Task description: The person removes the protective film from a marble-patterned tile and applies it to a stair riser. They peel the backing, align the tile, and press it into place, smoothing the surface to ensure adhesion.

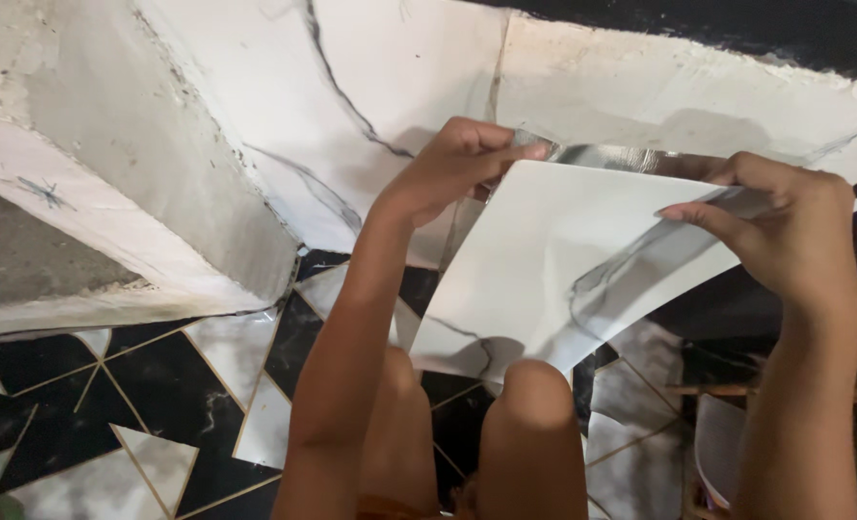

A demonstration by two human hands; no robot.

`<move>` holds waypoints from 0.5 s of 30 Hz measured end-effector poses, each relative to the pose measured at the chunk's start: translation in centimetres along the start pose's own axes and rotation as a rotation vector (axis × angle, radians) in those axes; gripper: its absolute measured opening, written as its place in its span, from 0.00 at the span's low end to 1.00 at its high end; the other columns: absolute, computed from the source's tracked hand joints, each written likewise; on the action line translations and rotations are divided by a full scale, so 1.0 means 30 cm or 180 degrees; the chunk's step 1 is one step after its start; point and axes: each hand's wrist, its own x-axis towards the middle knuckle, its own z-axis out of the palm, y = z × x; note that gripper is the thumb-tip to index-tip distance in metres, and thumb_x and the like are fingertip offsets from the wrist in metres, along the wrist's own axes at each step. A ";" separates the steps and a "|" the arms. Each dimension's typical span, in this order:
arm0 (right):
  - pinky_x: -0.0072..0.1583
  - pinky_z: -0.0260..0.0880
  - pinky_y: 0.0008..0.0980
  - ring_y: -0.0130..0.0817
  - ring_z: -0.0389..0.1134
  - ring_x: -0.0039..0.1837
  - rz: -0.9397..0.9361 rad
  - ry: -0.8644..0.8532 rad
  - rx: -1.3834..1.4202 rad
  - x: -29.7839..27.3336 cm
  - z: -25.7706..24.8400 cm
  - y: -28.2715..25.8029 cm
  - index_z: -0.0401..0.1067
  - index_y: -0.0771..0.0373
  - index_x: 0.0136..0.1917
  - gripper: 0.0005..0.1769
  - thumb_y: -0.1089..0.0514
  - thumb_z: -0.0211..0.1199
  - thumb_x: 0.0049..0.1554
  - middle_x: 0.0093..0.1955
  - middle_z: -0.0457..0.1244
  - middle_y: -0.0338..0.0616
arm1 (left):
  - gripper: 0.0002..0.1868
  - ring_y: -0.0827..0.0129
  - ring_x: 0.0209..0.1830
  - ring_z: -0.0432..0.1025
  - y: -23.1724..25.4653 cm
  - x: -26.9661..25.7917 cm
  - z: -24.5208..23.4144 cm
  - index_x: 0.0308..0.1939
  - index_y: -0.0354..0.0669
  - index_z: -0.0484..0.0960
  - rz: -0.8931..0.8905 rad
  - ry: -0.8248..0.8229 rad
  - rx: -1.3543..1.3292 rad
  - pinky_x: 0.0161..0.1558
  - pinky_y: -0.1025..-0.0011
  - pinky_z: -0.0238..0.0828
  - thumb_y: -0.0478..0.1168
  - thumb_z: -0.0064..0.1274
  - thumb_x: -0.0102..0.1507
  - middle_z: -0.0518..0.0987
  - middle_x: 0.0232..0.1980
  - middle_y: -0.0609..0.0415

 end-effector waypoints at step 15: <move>0.53 0.76 0.35 0.36 0.74 0.44 0.0502 -0.0514 0.0173 -0.088 0.029 0.573 0.76 0.63 0.45 0.08 0.60 0.71 0.65 0.45 0.71 0.51 | 0.15 0.78 0.24 0.71 -0.406 -0.002 0.096 0.37 0.32 0.84 -0.0424 0.0463 -0.0238 0.26 0.77 0.67 0.44 0.58 0.66 0.82 0.29 0.56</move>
